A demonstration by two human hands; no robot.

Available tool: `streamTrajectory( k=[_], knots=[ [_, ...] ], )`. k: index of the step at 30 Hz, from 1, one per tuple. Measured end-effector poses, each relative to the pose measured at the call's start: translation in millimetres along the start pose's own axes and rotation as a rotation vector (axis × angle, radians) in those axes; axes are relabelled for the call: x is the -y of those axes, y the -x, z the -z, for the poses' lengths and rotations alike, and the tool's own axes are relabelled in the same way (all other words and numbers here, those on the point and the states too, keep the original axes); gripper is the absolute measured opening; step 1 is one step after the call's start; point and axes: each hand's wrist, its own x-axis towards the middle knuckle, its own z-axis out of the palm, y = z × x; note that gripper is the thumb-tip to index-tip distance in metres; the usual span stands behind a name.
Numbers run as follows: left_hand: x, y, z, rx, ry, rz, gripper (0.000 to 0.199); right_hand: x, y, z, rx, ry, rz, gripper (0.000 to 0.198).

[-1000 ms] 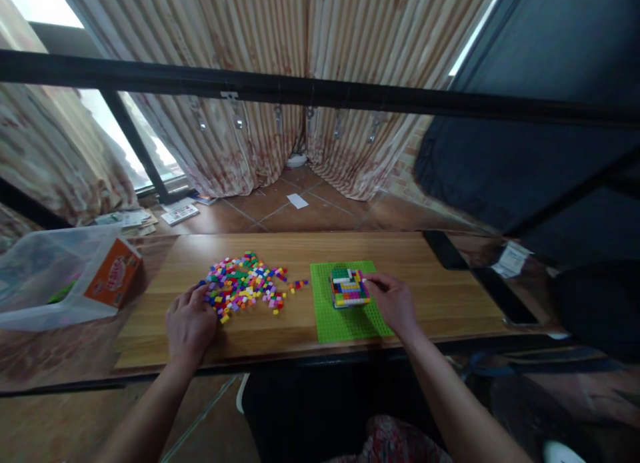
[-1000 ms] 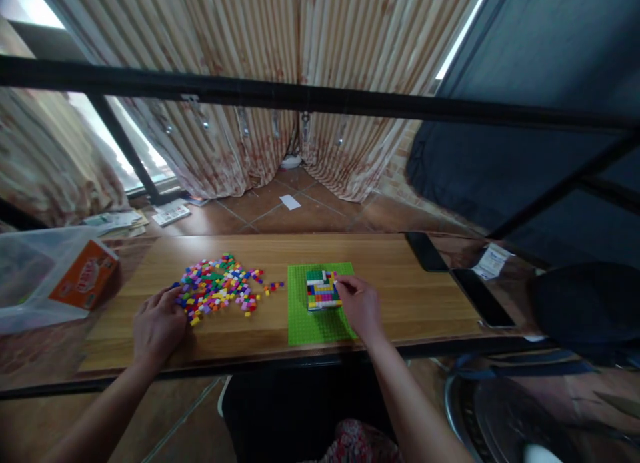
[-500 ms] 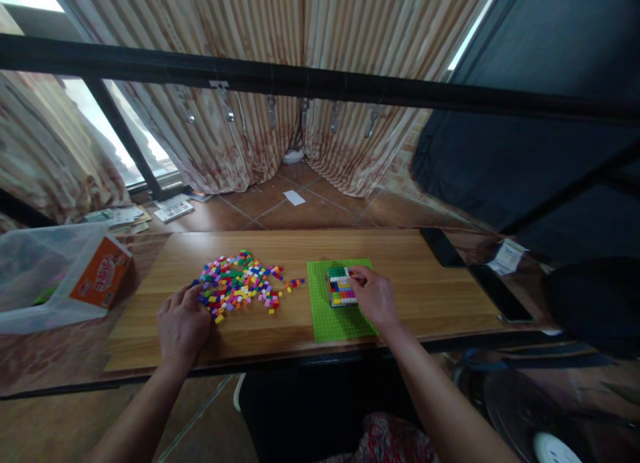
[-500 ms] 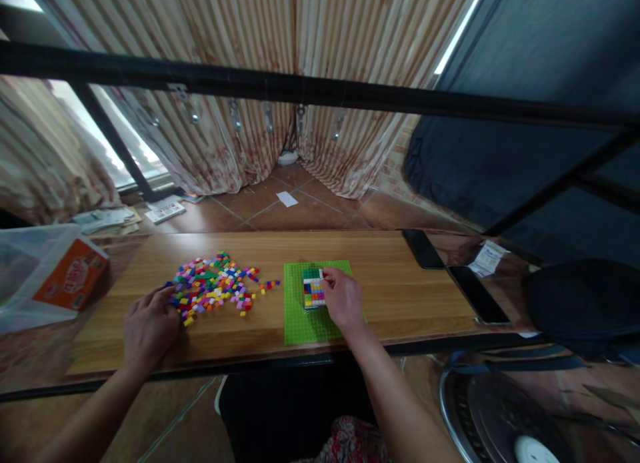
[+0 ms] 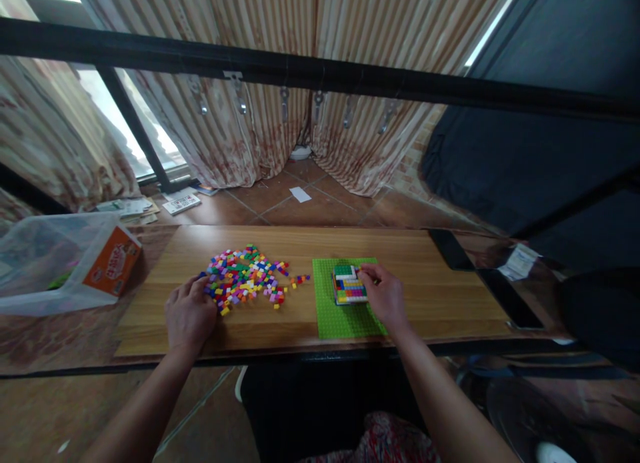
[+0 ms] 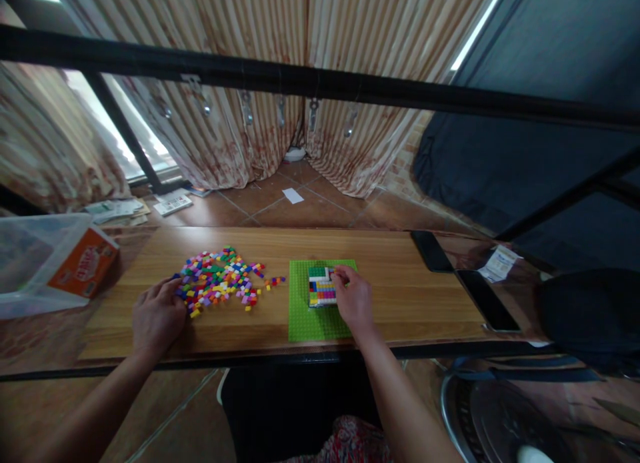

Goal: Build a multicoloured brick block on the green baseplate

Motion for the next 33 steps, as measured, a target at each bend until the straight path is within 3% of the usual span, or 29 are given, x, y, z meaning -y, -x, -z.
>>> streamTrajectory(
  k=[7, 22, 25, 28, 29, 33],
  knots=[
    [-1, 0, 2, 0.004, 0.003, 0.000, 0.039, -10, -7, -8, -0.061, 0.104, 0.043, 0.035],
    [3, 0, -1, 0.021, 0.063, 0.011, 0.041, -18, -8, -13, -0.039, 0.048, 0.052, 0.037],
    [3, -1, 1, 0.020, 0.115, 0.025, 0.043, -10, -3, -8, -0.078, 0.059, 0.075, 0.038],
    [2, 0, 4, 0.015, 0.204, 0.043, 0.045, 15, 10, -9, -0.158, 0.050, 0.188, 0.036],
    [2, 1, 4, 0.015, 0.239, 0.044, 0.044, 25, 14, -12, -0.141, 0.030, 0.237, 0.034],
    [7, 3, 3, -0.019, 0.388, 0.149, 0.034, 62, 21, -51, 0.166, -0.041, 0.428, 0.032]
  ],
)
